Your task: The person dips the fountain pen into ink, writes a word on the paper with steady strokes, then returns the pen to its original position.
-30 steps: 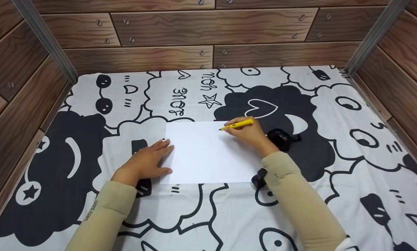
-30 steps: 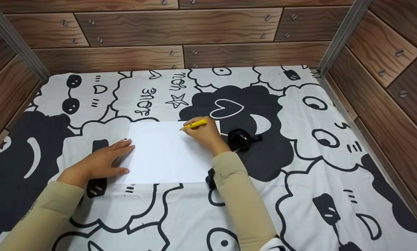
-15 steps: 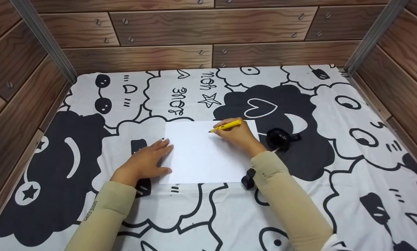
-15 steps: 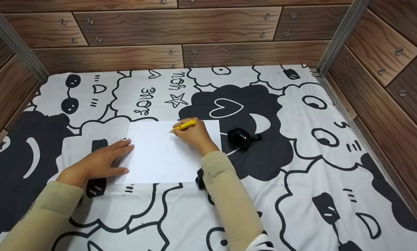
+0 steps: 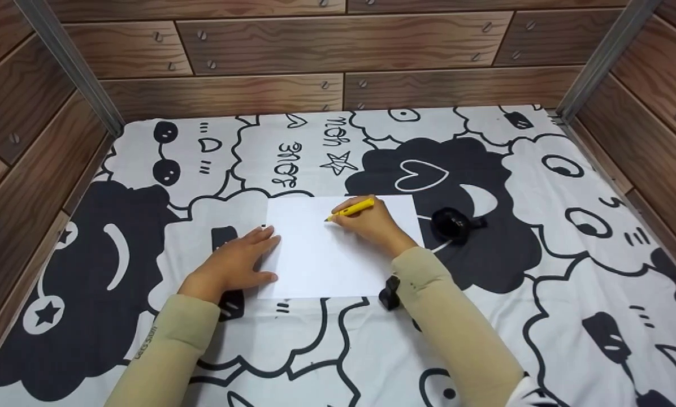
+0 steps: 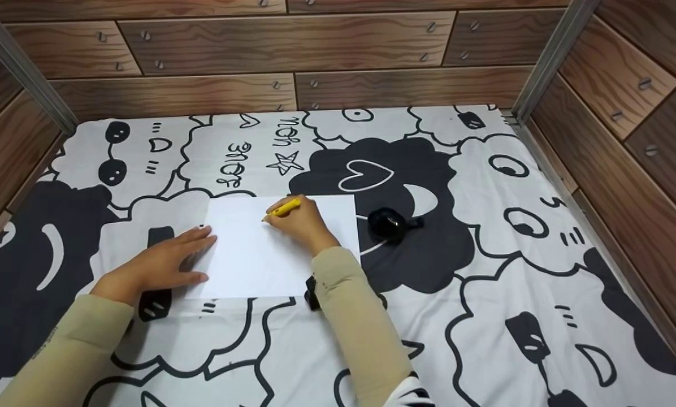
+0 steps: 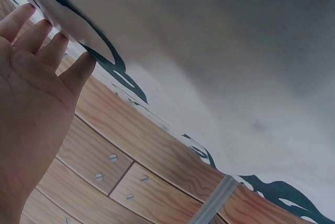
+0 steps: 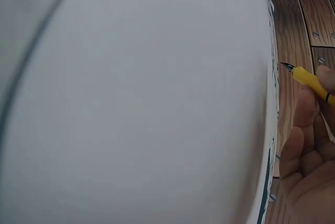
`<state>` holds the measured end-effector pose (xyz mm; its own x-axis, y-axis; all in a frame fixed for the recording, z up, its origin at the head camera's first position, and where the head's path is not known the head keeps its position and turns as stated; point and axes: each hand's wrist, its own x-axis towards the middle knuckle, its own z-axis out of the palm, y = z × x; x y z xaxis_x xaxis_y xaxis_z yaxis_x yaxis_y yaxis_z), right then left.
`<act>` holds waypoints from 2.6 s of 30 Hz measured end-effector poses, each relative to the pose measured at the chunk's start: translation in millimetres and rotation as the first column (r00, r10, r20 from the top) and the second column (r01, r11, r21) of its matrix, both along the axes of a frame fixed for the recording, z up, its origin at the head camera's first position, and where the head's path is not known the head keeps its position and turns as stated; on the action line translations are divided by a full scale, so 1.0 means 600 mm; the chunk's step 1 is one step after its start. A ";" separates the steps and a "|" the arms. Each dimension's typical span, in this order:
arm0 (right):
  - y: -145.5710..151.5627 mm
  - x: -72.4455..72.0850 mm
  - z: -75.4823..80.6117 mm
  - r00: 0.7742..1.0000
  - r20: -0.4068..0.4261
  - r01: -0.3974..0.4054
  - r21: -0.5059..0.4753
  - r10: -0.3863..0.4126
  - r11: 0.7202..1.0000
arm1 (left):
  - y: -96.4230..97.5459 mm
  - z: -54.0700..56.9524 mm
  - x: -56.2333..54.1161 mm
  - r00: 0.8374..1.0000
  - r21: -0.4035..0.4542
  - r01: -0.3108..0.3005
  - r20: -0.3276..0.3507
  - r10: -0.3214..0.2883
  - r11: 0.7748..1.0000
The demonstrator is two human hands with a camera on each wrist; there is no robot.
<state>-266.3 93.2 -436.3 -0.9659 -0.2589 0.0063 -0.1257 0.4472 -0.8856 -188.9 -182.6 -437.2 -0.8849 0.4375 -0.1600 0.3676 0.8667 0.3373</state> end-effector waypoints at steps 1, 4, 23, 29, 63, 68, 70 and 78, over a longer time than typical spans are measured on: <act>-0.002 0.001 0.000 1.000 0.001 -0.004 -0.001 0.004 1.000 | 0.000 0.000 0.000 1.000 0.001 0.000 0.001 0.000 1.000; -0.007 0.003 0.001 1.000 0.011 -0.017 -0.006 0.017 1.000 | 0.000 0.000 0.000 1.000 0.000 -0.002 0.004 0.002 1.000; -0.012 0.005 -0.001 0.998 0.045 -0.041 0.048 0.039 0.998 | 0.000 0.000 0.000 1.000 0.004 0.003 0.006 -0.003 1.000; -0.010 0.006 -0.002 0.997 0.074 -0.026 0.026 0.024 0.999 | -0.001 0.000 0.000 1.000 0.004 0.005 0.011 -0.005 1.000; 0.048 0.005 -0.002 0.996 0.054 0.061 0.048 -0.064 0.997 | -0.003 -0.002 0.001 1.000 0.026 0.014 -0.004 -0.014 1.000; 0.056 0.005 0.000 0.996 0.052 0.070 0.060 -0.073 0.996 | -0.003 -0.002 0.001 1.000 0.028 0.015 0.004 -0.015 0.999; 0.060 0.006 0.000 0.995 0.057 0.079 0.060 -0.082 0.995 | -0.003 -0.001 0.001 1.000 0.024 0.018 0.003 -0.018 1.000; 0.072 0.008 0.000 0.995 0.047 0.090 0.047 -0.092 0.995 | -0.003 0.000 0.002 1.000 0.031 0.026 -0.007 -0.026 0.999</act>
